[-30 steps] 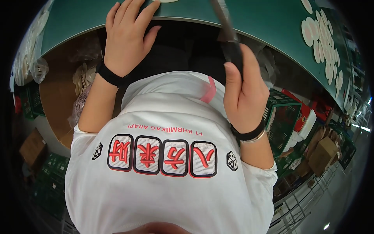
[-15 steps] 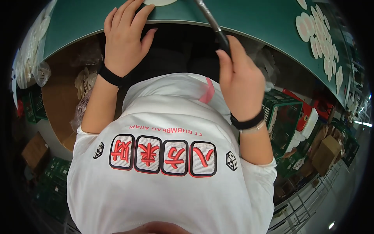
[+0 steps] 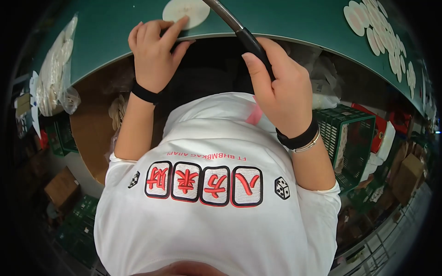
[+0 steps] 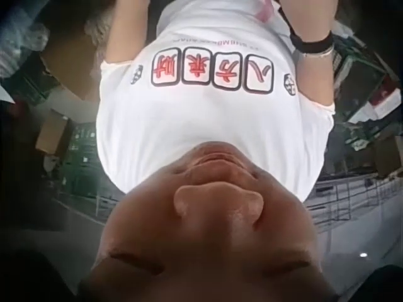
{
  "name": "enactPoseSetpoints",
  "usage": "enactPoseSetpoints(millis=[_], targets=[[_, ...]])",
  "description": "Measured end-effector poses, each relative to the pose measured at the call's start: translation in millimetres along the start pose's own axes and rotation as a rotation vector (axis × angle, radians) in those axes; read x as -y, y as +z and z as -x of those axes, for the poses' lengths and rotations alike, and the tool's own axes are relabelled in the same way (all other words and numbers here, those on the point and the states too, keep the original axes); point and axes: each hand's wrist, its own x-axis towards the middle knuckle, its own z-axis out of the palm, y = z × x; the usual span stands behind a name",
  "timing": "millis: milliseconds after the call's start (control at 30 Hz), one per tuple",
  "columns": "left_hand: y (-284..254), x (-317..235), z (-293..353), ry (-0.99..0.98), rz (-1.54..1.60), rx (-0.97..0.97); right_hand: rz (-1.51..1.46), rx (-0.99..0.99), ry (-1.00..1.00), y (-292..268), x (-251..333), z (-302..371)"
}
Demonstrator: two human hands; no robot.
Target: The person picks up white discs from a bag, places them on the table, and strikes the center of each with a hammer. After repeating this for several discs, they move the finished pieces aside and retrieve a new bag of discs.
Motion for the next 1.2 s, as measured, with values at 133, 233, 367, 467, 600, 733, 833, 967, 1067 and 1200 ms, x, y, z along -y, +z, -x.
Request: enactPoseSetpoints(millis=[133, 233, 367, 467, 600, 733, 833, 967, 1067, 1200], targets=[[2.3, 9.2, -6.3, 0.147, 0.114, -0.042, -0.236, 0.054, 0.173, -12.6, -3.7, -0.5], [3.1, 12.7, -21.5, 0.265, 0.244, -0.113, -0.279, 0.078, 0.219, -19.3, -11.2, -6.8], [-1.5, -3.4, -40.8, 0.197, 0.267, -0.077, -0.289, 0.127, 0.198, -28.4, -13.2, -10.3], [-6.5, -18.3, -51.1, 0.166, 0.162, 0.030, -0.342, 0.127, 0.178, -28.2, -11.4, -9.7], [-23.8, -0.5, -59.3, 0.210, 0.088, 0.194, -0.349, 0.135, 0.191, -27.6, -16.7, -1.6], [-40.9, -6.0, -59.0, -0.274, 0.635, 0.105, -0.402, 0.100, 0.228, -32.3, -21.6, 3.6], [-43.7, -34.0, -52.3, -0.567, 1.134, 0.148, -0.519, 0.104, 0.252, -34.8, -21.5, 4.0], [-46.5, -77.1, -41.9, -0.800, 1.474, 0.287, -0.694, 0.159, 0.353, -42.8, -12.5, -5.6], [-48.2, -97.7, -37.8, -0.876, 1.565, 0.396, -0.802, 0.182, 0.417, -41.7, -16.1, -8.2], [-41.2, -102.1, -38.6, -0.954, 1.688, 0.537, -0.912, 0.175, 0.461, -42.0, -22.1, -7.5]])
